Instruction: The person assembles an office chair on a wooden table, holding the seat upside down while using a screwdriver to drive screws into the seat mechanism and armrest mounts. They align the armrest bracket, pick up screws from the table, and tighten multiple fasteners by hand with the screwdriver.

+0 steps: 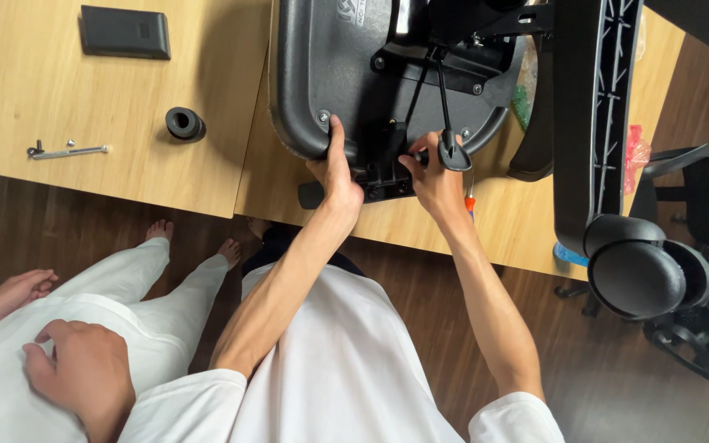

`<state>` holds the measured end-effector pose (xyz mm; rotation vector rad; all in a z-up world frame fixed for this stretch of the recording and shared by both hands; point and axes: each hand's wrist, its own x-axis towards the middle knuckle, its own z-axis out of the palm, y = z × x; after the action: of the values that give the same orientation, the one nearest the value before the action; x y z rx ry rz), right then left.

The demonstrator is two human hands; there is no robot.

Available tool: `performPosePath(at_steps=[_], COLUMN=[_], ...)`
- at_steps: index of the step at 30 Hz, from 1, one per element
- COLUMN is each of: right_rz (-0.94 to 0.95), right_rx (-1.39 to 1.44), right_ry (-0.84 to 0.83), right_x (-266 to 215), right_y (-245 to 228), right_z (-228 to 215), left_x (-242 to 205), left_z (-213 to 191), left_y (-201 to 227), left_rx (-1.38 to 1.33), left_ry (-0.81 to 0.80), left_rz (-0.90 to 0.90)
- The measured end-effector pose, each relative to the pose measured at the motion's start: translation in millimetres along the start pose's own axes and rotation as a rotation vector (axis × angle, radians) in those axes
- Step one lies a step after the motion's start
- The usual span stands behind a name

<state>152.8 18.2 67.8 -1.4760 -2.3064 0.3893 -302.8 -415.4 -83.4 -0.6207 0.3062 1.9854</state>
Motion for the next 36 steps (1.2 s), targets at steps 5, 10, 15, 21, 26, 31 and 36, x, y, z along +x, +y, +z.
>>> performPosePath(at_steps=[5,10,15,21,26,31,36], right_rz=[0.002,0.01,0.306,0.559,0.881,1.067,0.975], right_rx=[0.016,0.026,0.153,-0.301,-0.335,-0.246,-0.253], right_ry=[0.023,0.033,0.327,0.267,0.004,-0.145,-0.096], right_x=[-3,-7,-68,-178,-199,-197,-210], right_y=[-13,-19,11,173,255,273,295], right_z=[-5,-11,-9,54,83,91,111], left_x=[1,14,179,159,155,156,156], left_z=[-4,-28,-93,170,178,175,175], left_y=[5,29,-248,-471,-469,-469,-469], left_rx=[0.051,0.077,0.55,0.717,0.714,0.717,0.741], left_ry=[-0.001,-0.034,0.263,0.417,0.443,0.432,0.433], left_rz=[-0.006,-0.034,-0.104,-0.168,-0.205,-0.208,-0.221])
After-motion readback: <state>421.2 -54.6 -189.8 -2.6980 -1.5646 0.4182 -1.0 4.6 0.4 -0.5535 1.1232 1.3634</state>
